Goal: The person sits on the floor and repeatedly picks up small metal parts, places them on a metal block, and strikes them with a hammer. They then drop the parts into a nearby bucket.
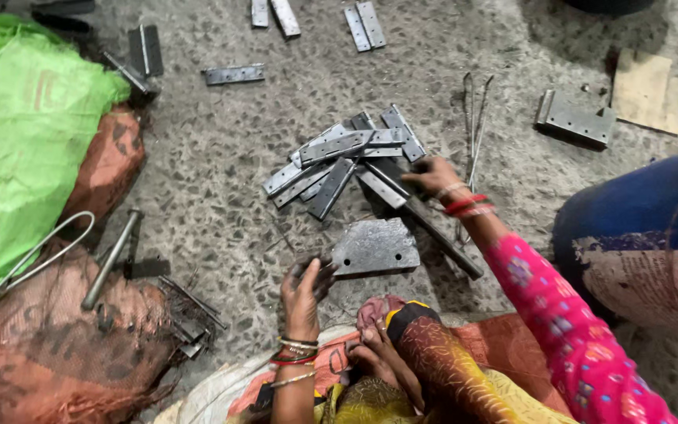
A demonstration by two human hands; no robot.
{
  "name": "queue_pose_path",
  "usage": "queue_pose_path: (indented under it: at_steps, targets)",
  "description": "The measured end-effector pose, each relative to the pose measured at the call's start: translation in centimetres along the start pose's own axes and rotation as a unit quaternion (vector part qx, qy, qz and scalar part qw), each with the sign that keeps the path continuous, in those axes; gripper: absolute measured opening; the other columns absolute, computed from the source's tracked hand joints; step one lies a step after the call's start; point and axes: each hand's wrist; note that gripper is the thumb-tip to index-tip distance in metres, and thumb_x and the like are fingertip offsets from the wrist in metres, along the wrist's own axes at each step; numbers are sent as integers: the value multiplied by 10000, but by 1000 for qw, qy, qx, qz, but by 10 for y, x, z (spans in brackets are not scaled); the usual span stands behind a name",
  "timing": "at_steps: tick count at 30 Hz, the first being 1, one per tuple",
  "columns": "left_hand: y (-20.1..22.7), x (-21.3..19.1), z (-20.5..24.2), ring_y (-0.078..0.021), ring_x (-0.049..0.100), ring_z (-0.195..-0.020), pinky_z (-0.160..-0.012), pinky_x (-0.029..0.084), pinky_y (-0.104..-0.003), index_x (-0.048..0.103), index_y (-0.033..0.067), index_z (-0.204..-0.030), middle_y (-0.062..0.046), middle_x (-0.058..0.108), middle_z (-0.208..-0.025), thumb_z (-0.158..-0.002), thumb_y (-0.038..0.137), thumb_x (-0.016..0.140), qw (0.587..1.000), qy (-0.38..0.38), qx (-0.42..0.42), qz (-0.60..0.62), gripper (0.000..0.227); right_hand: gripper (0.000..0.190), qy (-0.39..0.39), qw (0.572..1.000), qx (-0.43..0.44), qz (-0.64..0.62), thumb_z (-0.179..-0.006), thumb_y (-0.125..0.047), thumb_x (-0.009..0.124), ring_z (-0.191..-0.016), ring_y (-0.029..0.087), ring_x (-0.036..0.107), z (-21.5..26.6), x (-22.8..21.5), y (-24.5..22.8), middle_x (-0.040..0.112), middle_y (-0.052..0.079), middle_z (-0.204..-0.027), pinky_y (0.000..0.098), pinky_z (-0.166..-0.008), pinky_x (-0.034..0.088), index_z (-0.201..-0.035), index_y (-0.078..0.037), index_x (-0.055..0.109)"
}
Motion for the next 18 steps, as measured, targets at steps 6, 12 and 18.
queue_pose_path:
  at_steps: [6,12,18]
  targets:
    - [2,26,6,-220,776,-1026,-914,614,-364,675,18,-1196,-124,781,-1135,-927,301,659,984,-96,-62,135,390,316,10,984,-179,-2,-909,-307,757,-712,164,655,137,0,-31,735,101,-839,335,-637,551,-1046,-23,728]
    - [-1,24,5,-268,754,-927,-855,616,-428,659,33,-1166,-123,752,-1051,-917,284,684,947,-109,-120,278,354,360,-58,968,-221,108,-938,-409,720,-787,209,709,134,53,-61,759,82,-934,356,-706,569,-1109,-93,744]
    - [-12,0,-11,-252,729,-836,-775,610,-423,669,62,-1061,-88,723,-939,-955,186,682,962,-20,-85,258,163,583,60,745,-465,475,-909,-186,684,-1395,379,406,42,96,-85,436,172,-1537,643,-1044,376,-1473,-216,538]
Point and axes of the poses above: each hand's wrist, its own z-axis away from the middle knuckle, its own x-axis out of the palm, y = z × x
